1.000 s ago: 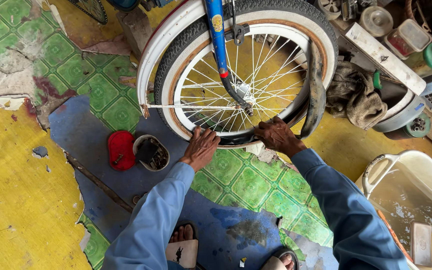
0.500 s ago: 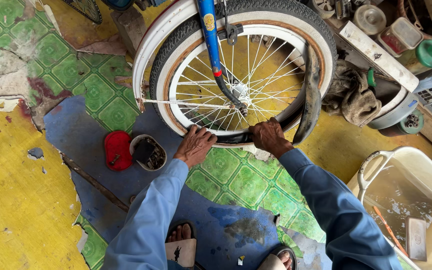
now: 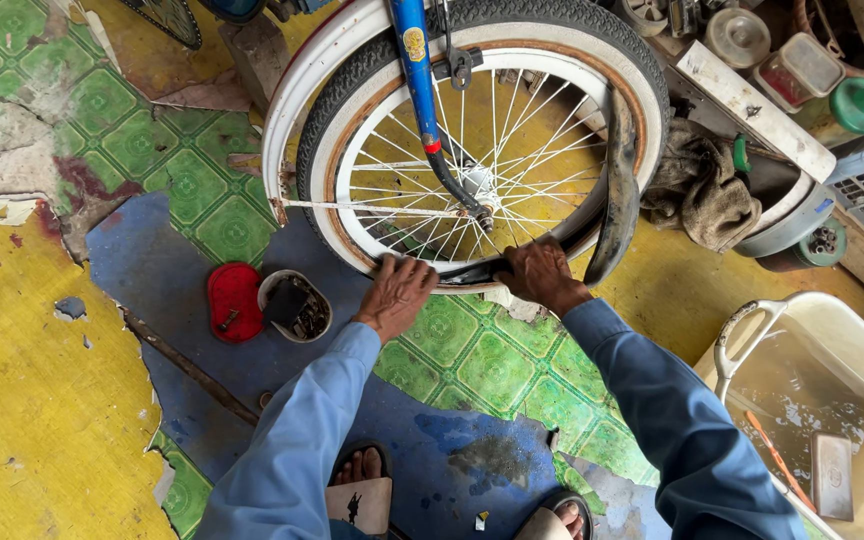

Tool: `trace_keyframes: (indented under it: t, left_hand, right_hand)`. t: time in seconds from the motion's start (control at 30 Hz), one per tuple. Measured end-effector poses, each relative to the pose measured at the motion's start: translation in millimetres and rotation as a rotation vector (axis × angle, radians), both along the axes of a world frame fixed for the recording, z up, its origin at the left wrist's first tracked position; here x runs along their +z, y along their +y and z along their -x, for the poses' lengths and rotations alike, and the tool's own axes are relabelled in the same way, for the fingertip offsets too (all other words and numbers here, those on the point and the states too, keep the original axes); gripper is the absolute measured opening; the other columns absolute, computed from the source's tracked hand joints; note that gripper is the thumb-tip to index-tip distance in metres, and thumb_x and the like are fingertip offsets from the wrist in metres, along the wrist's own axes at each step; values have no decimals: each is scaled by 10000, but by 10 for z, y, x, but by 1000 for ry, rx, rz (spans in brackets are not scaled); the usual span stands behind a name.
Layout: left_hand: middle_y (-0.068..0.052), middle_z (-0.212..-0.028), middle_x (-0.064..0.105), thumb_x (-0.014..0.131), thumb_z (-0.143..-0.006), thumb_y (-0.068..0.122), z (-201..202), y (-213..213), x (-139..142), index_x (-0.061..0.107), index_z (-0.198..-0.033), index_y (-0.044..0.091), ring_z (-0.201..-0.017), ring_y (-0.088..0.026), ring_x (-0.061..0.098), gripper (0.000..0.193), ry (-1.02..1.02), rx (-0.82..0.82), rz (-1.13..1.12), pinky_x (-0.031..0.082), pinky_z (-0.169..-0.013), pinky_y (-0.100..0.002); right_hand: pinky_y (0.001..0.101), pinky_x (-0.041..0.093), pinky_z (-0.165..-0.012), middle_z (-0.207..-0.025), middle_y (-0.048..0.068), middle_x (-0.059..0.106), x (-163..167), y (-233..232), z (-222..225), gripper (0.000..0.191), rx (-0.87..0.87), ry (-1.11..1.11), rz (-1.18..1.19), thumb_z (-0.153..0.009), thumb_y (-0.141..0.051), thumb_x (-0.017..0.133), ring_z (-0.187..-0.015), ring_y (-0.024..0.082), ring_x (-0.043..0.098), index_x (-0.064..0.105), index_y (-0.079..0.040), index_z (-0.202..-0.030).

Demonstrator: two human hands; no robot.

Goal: The person removes a bicycle inner tube from the tire and rim, then reinstalls it by hand, pressing the tube into the tire and seating the tire bead onto the rim. The person works on the front wheel of a bicycle in a workshop setting.

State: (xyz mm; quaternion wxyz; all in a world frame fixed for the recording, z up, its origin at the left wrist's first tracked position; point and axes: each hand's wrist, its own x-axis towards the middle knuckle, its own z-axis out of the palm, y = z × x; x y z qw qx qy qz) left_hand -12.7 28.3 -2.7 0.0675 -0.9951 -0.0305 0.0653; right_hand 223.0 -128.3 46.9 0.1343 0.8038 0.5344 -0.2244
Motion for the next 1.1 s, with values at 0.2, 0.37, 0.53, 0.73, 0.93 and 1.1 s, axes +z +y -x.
trace_keyframes:
  t: [0.2, 0.37, 0.53, 0.73, 0.93, 1.1]
  left_hand:
    - [-103, -1341, 507, 585, -927, 139, -159, -303, -177, 526, -1371, 81, -1251, -275, 472, 452, -45, -6, 89, 401, -1058, -543]
    - [-108, -1321, 501, 572, -962, 149, -207, -311, -266, 544, -1352, 48, -1256, -278, 465, 403, -19, 38, 124, 432, -1010, -491]
    - [-105, -1330, 501, 575, -929, 157, -239, -340, -288, 574, -1253, 67, -1257, -286, 460, 336, -93, 36, 97, 431, -998, -491]
    - [-77, -1323, 528, 586, -946, 123, -223, -292, -315, 540, -1327, 84, -1273, -270, 456, 386, 15, 75, 199, 413, -1036, -496]
    - [-83, -1325, 537, 567, -979, 107, -235, -261, -368, 521, -1361, 79, -1303, -272, 457, 386, 46, 82, 253, 405, -1087, -488]
    - [-107, -1398, 493, 550, -964, 98, -194, -261, -374, 504, -1388, 82, -1324, -292, 431, 427, 24, 50, 202, 409, -1063, -500]
  right_hand:
    - [494, 444, -949, -965, 158, 655, 14, -137, -90, 428, 270, -116, -359, -879, -383, 640, -951, 321, 656, 615, -93, -1193]
    - [491, 428, -1005, -991, 72, 651, 126, -218, -288, 338, 294, -216, 177, -906, -222, 591, -993, 244, 647, 607, -121, -1229]
    - [473, 500, -848, -915, 99, 627, 39, -434, -339, 374, 494, -433, -275, -984, -168, 511, -880, 277, 633, 533, -87, -1349]
    - [492, 529, -752, -906, 168, 655, 28, -218, -320, 396, 291, -193, -262, -891, -160, 521, -833, 356, 648, 573, -79, -1276]
    - [540, 540, -768, -887, 227, 679, 230, -192, -350, 330, 48, 145, -257, -922, -50, 424, -784, 425, 662, 667, -143, -1126]
    - [483, 549, -608, -950, 199, 674, 110, -311, -316, 250, 293, -136, -356, -1003, -114, 450, -671, 334, 663, 632, -92, -1175]
